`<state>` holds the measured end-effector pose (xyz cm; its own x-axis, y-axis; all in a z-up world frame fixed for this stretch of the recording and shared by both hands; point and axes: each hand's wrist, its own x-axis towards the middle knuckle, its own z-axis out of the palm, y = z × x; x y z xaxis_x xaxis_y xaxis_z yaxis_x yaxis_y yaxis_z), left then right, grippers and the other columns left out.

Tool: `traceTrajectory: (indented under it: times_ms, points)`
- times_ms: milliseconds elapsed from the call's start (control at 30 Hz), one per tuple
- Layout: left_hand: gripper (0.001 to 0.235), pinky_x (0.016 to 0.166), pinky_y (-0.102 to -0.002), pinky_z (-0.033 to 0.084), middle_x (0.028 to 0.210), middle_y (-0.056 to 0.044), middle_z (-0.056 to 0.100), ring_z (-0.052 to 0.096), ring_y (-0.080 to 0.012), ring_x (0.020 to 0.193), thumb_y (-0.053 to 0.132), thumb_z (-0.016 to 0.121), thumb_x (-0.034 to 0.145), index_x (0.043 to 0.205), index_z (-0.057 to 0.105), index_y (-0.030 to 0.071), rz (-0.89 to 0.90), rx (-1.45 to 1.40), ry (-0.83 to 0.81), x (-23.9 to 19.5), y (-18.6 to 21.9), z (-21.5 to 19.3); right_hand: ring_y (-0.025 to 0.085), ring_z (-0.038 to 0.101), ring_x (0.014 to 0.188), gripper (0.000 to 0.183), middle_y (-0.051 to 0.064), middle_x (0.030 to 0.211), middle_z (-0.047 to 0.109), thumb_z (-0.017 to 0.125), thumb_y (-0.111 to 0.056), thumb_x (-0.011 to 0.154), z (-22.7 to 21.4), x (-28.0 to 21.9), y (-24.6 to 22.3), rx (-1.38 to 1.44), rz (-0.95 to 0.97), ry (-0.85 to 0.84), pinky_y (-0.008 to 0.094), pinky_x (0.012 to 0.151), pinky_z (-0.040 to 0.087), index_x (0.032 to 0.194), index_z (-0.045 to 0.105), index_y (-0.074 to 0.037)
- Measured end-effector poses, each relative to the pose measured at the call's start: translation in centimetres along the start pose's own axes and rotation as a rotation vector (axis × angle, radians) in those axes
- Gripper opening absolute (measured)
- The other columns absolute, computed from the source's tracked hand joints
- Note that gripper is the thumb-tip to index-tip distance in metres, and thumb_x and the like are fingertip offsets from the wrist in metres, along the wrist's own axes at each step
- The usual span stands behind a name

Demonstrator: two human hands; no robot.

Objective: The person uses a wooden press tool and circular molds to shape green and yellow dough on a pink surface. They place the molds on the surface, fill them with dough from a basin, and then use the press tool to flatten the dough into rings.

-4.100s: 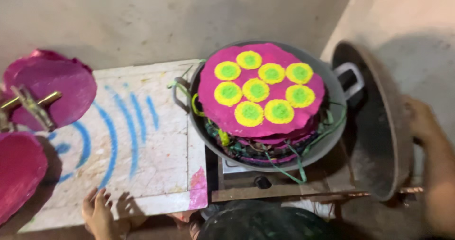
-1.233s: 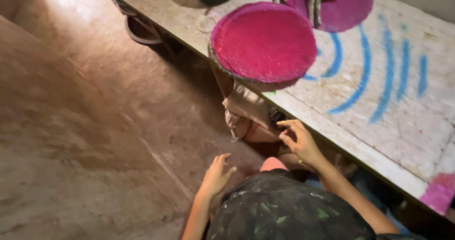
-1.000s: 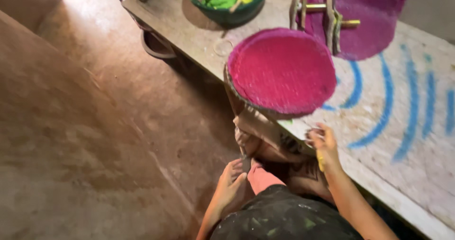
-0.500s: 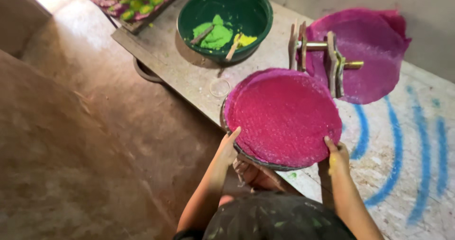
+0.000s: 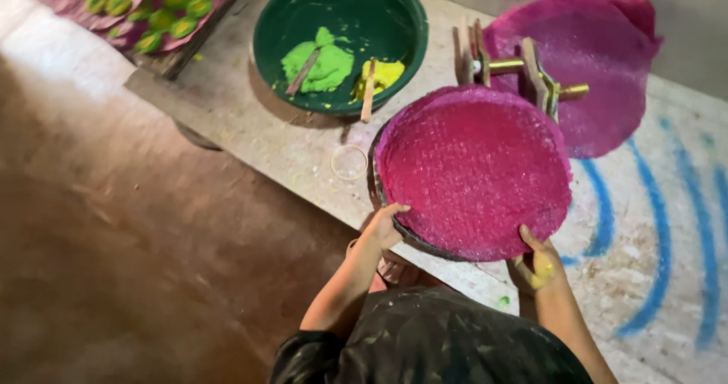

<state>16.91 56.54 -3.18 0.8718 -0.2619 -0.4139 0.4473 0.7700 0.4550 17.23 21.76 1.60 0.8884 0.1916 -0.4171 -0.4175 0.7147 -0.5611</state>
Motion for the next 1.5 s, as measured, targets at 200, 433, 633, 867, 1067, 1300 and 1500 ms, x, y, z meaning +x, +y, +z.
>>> traceTrajectory:
  times_ms: [200, 433, 633, 867, 1067, 1300, 1500]
  points:
    - [0.066, 0.114, -0.049, 0.039, 0.151, -0.015, 0.052, 0.049, -0.0319, 0.138, 0.031, 0.068, 0.096, 0.150, 0.045, 0.002, -0.017, 0.152, -0.076, -0.6, 9.2, 1.7, 0.030, 0.060, 0.124, 0.075, 0.009, 0.138, 0.063, 0.075, -0.022, 0.078, -2.0, -1.9, -1.3, -0.382, 0.060, 0.437, 0.052, 0.100, 0.048, 0.148, 0.050, -0.014]
    - [0.078, 0.123, -0.040, 0.024, 0.163, -0.010, 0.037, 0.035, -0.0243, 0.149, 0.026, 0.064, 0.098, 0.161, 0.022, 0.006, 0.067, 0.741, -0.097, 5.6, 11.9, 1.7, 0.046, 0.047, 0.134, 0.100, 0.031, 0.147, 0.046, 0.082, -0.044, 0.079, 4.9, -4.7, -1.9, -1.493, -0.632, 0.862, 0.054, 0.111, 0.042, 0.158, 0.040, 0.003]
    - [0.074, 0.124, -0.040, 0.024, 0.165, -0.010, 0.033, 0.030, -0.0246, 0.151, 0.034, 0.053, 0.104, 0.164, 0.016, 0.009, -0.111, 0.710, -0.283, 2.2, 11.9, 2.4, 0.048, 0.036, 0.146, 0.090, 0.022, 0.162, 0.039, 0.062, -0.072, 0.082, 10.4, -3.0, 4.8, -1.978, -0.566, 0.819, 0.062, 0.116, 0.026, 0.156, 0.049, -0.024]
    - [0.080, 0.122, -0.040, 0.026, 0.163, -0.010, 0.039, 0.033, -0.0256, 0.150, 0.058, 0.032, 0.106, 0.162, 0.028, 0.001, -0.401, 0.340, -0.199, 2.7, 10.9, -0.4, 0.042, 0.037, 0.143, 0.087, 0.017, 0.158, 0.043, 0.065, -0.069, 0.077, 12.9, -3.0, 5.0, -1.937, -0.452, 0.823, 0.066, 0.112, 0.025, 0.152, 0.050, -0.026]
    - [0.077, 0.117, -0.038, 0.036, 0.155, -0.013, 0.045, 0.043, -0.0239, 0.141, 0.032, 0.065, 0.097, 0.158, 0.027, 0.005, -0.099, 0.768, -0.193, 1.2, 12.9, 0.7, 0.043, 0.037, 0.143, 0.074, 0.015, 0.155, 0.048, 0.063, -0.064, 0.087, 12.3, 0.6, 1.8, -2.054, -0.376, 0.712, 0.068, 0.111, 0.024, 0.148, 0.056, -0.023]
    - [0.057, 0.107, -0.035, 0.047, 0.132, -0.011, 0.065, 0.060, -0.0214, 0.121, 0.014, 0.070, 0.094, 0.145, 0.049, 0.000, 0.140, 0.746, -0.060, 1.1, 12.0, 1.8, 0.043, 0.043, 0.139, 0.072, 0.020, 0.149, 0.051, 0.062, -0.062, 0.091, 13.3, 3.3, 1.5, -2.141, -0.416, 0.652, 0.068, 0.114, 0.025, 0.150, 0.057, -0.022]
    - [0.050, 0.105, -0.034, 0.047, 0.130, -0.011, 0.065, 0.061, -0.0203, 0.120, 0.020, 0.068, 0.100, 0.142, 0.052, 0.000, 0.277, 0.879, 0.000, 0.7, 12.7, 1.1, 0.045, 0.044, 0.134, 0.071, 0.025, 0.144, 0.050, 0.073, -0.049, 0.089, 16.6, 5.5, -2.8, -1.956, -0.384, 0.564, 0.064, 0.111, 0.030, 0.148, 0.055, -0.014]
